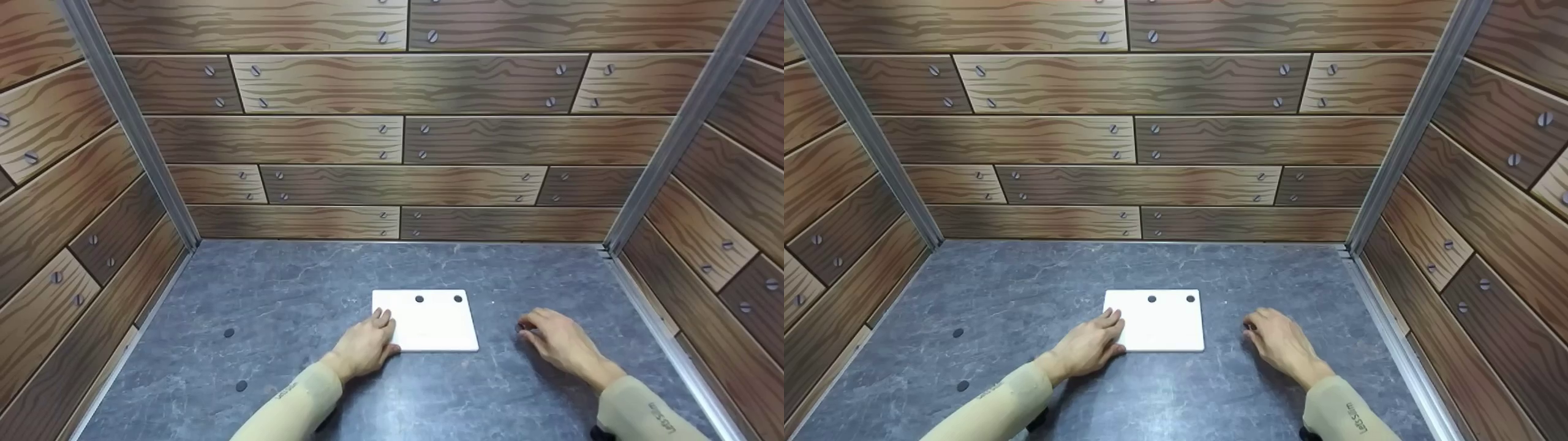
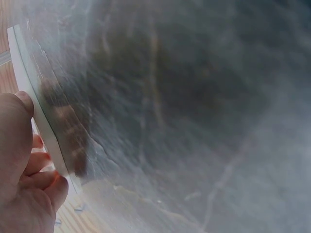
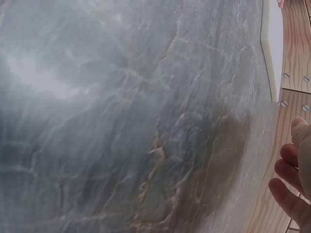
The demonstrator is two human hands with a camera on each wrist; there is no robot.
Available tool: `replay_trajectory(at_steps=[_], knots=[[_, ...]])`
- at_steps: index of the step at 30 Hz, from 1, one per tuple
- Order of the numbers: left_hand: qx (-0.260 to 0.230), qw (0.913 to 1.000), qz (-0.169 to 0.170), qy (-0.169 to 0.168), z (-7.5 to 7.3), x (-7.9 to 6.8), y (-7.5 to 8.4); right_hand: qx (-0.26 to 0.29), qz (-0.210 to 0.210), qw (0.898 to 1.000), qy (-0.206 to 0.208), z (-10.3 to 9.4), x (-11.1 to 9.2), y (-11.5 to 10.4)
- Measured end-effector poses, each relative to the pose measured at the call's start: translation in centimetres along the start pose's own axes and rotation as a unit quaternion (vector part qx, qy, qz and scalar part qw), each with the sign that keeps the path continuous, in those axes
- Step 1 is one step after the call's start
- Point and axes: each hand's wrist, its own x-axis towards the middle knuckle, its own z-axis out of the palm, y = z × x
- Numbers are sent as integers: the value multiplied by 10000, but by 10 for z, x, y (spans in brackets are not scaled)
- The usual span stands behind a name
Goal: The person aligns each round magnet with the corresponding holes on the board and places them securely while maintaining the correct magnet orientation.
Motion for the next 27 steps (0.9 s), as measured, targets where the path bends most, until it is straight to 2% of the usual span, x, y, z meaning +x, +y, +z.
replay_trajectory(at_steps=[4, 10, 13, 27], knots=[[42, 10000, 40, 67, 0, -1, 0, 17, 21, 10000, -46, 1, 6, -3], [55, 9999, 97, 132, 1, -1, -1, 43, -298, 9993, 211, 6, 15, -8], [34, 9999, 60, 97, 2, -1, -1, 21, -335, 9992, 212, 7, 19, -11], [95, 9999, 14, 104, 1, -1, 0, 89, 87, 9992, -379, 7, 35, -31]])
